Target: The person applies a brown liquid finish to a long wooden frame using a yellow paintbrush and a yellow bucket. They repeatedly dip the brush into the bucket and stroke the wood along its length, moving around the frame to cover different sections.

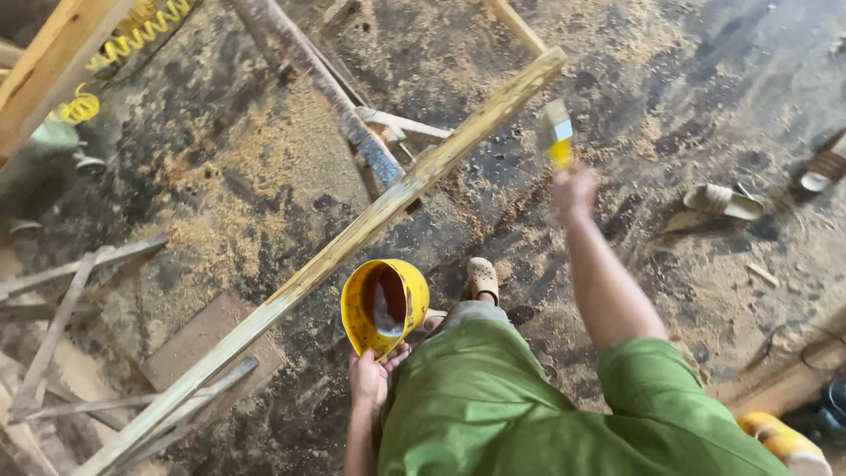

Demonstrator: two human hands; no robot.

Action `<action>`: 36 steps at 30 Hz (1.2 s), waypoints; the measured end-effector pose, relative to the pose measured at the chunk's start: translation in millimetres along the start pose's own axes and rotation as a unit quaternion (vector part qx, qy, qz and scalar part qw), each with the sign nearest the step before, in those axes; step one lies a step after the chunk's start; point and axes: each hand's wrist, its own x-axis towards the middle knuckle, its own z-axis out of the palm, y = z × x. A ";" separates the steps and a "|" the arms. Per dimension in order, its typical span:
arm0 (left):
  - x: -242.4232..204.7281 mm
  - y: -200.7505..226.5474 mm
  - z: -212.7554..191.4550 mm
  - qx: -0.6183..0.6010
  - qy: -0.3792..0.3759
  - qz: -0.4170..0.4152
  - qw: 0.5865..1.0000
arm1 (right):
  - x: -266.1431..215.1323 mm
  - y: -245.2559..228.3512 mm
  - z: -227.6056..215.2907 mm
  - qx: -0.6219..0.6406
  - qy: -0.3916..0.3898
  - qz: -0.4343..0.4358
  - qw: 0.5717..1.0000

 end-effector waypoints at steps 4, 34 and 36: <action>0.8 -2.0 -3.8 0.003 0.011 0.003 1.000 | 69.2 -18.2 -12.3 0.006 0.080 -0.031 0.996; -17.7 -61.6 -179.7 -0.090 0.046 -0.010 0.995 | -191.7 -56.6 143.5 -0.234 -0.017 -0.149 0.960; -14.1 -61.5 -197.2 -0.091 0.045 -0.006 0.995 | -270.2 -51.2 157.7 -0.113 -0.171 -0.082 0.975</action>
